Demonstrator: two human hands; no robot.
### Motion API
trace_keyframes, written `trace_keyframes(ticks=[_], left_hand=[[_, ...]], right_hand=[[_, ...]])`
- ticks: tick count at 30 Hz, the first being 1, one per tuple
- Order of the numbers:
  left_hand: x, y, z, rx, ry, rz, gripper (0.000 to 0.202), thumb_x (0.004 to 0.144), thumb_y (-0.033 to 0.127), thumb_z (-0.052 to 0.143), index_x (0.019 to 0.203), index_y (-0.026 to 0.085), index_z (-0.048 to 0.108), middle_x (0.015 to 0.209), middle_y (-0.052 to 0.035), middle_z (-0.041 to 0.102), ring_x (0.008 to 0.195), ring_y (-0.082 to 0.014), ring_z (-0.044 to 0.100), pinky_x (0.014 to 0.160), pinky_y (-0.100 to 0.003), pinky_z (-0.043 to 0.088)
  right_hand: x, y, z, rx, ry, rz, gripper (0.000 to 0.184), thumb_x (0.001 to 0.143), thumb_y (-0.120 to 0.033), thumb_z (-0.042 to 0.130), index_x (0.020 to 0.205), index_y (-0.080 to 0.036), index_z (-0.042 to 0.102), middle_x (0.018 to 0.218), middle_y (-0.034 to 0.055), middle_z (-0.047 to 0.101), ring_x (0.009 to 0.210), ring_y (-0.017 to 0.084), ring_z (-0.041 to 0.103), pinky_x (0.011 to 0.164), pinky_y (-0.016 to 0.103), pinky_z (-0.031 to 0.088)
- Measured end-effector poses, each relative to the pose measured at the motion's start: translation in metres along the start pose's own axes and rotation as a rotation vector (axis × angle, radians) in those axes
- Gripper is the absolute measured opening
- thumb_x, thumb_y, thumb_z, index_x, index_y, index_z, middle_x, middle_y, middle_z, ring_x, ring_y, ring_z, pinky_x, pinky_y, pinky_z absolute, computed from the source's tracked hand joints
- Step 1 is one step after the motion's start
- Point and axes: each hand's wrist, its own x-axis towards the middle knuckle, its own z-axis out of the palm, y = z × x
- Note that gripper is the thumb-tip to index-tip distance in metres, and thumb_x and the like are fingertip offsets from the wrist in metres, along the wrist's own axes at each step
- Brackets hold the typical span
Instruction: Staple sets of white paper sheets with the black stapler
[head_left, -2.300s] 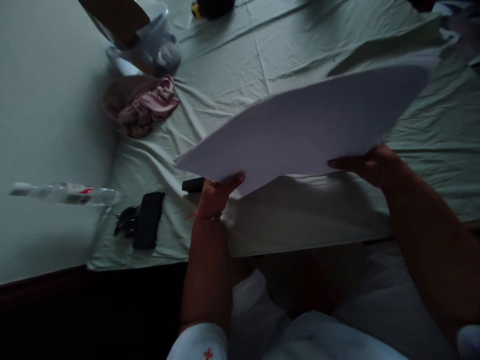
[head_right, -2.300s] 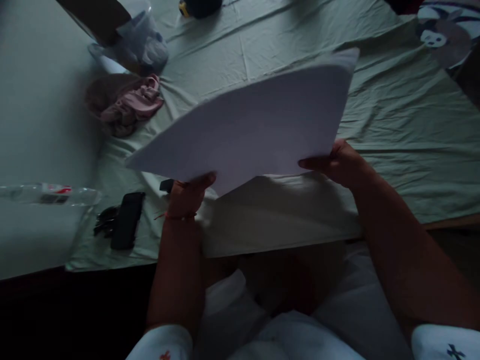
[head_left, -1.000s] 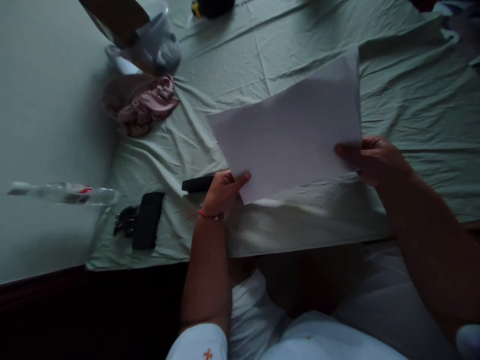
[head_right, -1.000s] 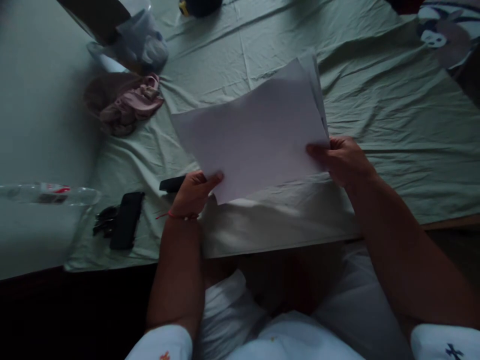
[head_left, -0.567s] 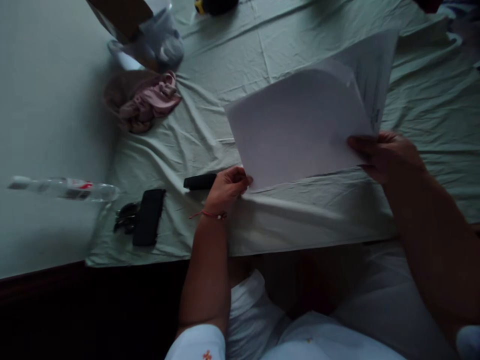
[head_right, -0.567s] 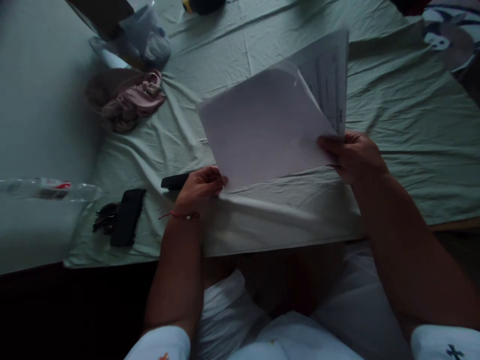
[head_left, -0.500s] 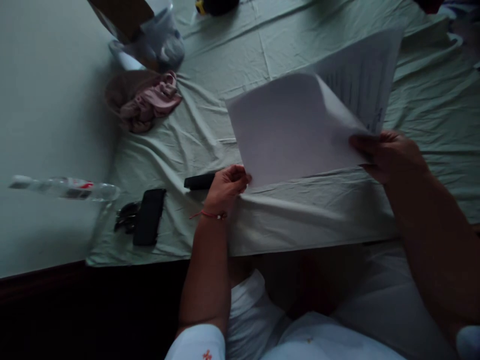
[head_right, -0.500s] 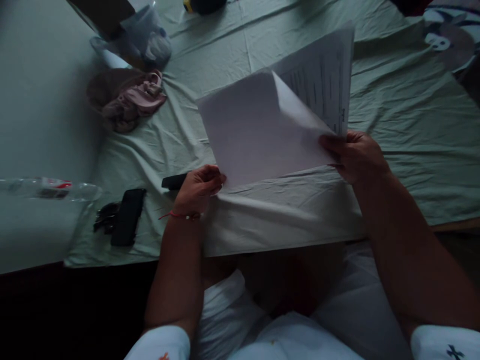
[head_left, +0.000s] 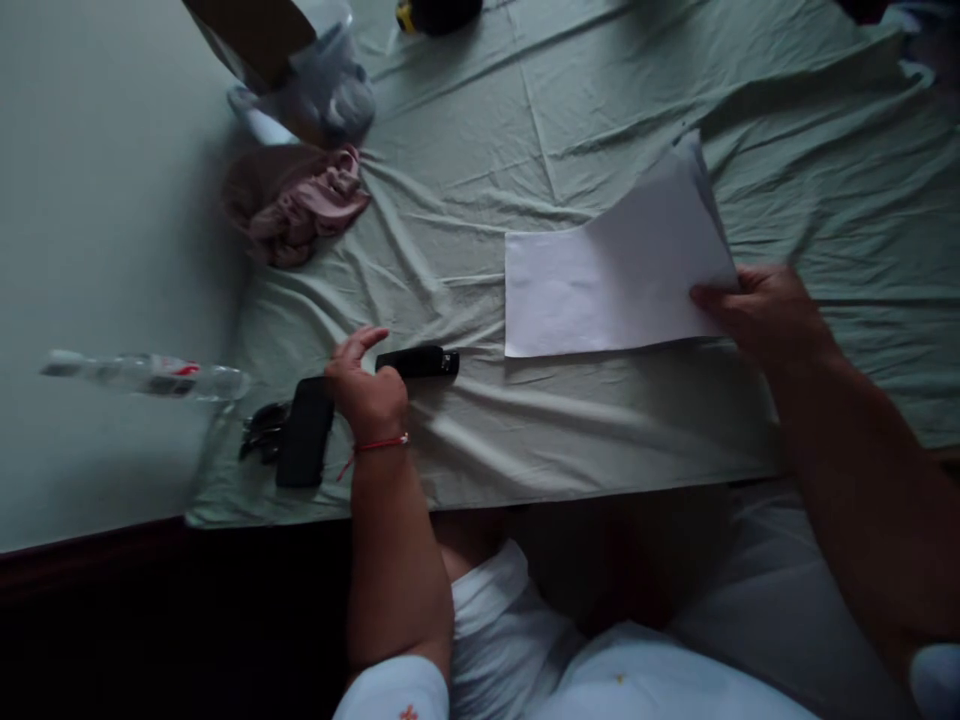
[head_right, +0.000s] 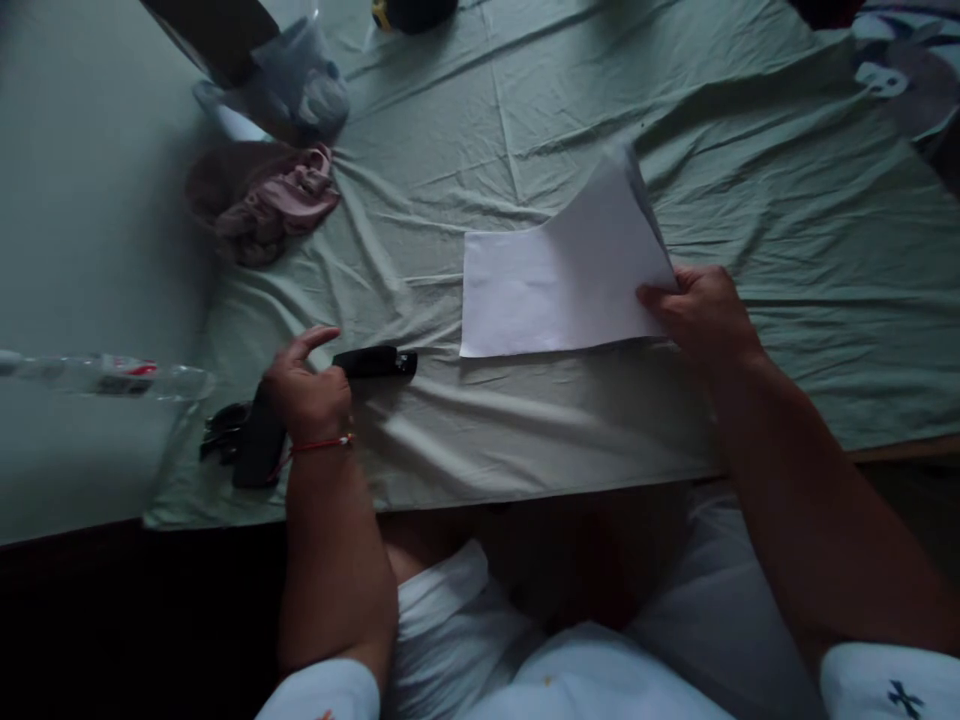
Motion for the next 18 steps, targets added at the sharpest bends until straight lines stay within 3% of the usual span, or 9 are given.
trace_keyframes(ticks=[2, 5, 10, 13, 18], left_hand=[[0.001, -0.011, 0.000, 0.062, -0.091, 0.005, 0.059, 0.060, 0.001, 0.053, 0.111, 0.019, 0.075, 0.143, -0.0113, 0.065, 0.143, -0.0336, 0.053, 0.127, -0.051, 0.034], [-0.001, -0.015, 0.007, 0.098, -0.194, 0.010, 0.057, 0.058, 0.001, 0.056, 0.107, 0.022, 0.078, 0.137, -0.0102, 0.069, 0.140, -0.0363, 0.055, 0.125, -0.054, 0.035], [-0.005, -0.001, 0.014, 0.122, -0.221, 0.073, 0.039, 0.061, 0.004, 0.059, 0.089, 0.025, 0.076, 0.105, -0.0083, 0.076, 0.114, -0.0343, 0.067, 0.110, -0.051, 0.049], [-0.010, 0.010, 0.014, 0.115, -0.251, 0.083, 0.036, 0.064, 0.007, 0.061, 0.091, 0.024, 0.077, 0.105, -0.0081, 0.076, 0.110, -0.0333, 0.068, 0.105, -0.050, 0.051], [-0.015, 0.019, 0.022, 0.157, -0.306, 0.088, 0.040, 0.061, 0.004, 0.061, 0.091, 0.024, 0.078, 0.106, -0.0093, 0.075, 0.115, -0.0358, 0.065, 0.110, -0.056, 0.045]], right_hand=[[0.001, -0.001, 0.000, 0.085, 0.008, 0.045, 0.013, 0.075, -0.021, 0.078, 0.083, -0.012, 0.073, 0.067, -0.0003, 0.059, 0.056, 0.005, 0.046, 0.047, 0.016, 0.034], [0.002, -0.003, 0.003, 0.189, 0.046, 0.068, 0.021, 0.067, -0.022, 0.085, 0.082, -0.013, 0.073, 0.070, 0.0010, 0.061, 0.056, 0.007, 0.051, 0.045, 0.018, 0.041], [-0.004, -0.016, 0.012, 0.312, 0.063, 0.197, 0.021, 0.062, -0.016, 0.084, 0.077, -0.017, 0.070, 0.073, 0.0010, 0.064, 0.058, 0.009, 0.056, 0.044, 0.019, 0.049], [-0.007, -0.022, 0.013, 0.324, 0.081, 0.241, 0.019, 0.064, -0.013, 0.083, 0.077, -0.018, 0.069, 0.076, 0.0007, 0.065, 0.057, 0.007, 0.055, 0.043, 0.017, 0.048], [-0.008, -0.023, 0.011, 0.322, 0.067, 0.249, 0.019, 0.065, -0.014, 0.083, 0.075, -0.018, 0.068, 0.074, 0.0000, 0.063, 0.055, 0.006, 0.053, 0.041, 0.015, 0.045]])
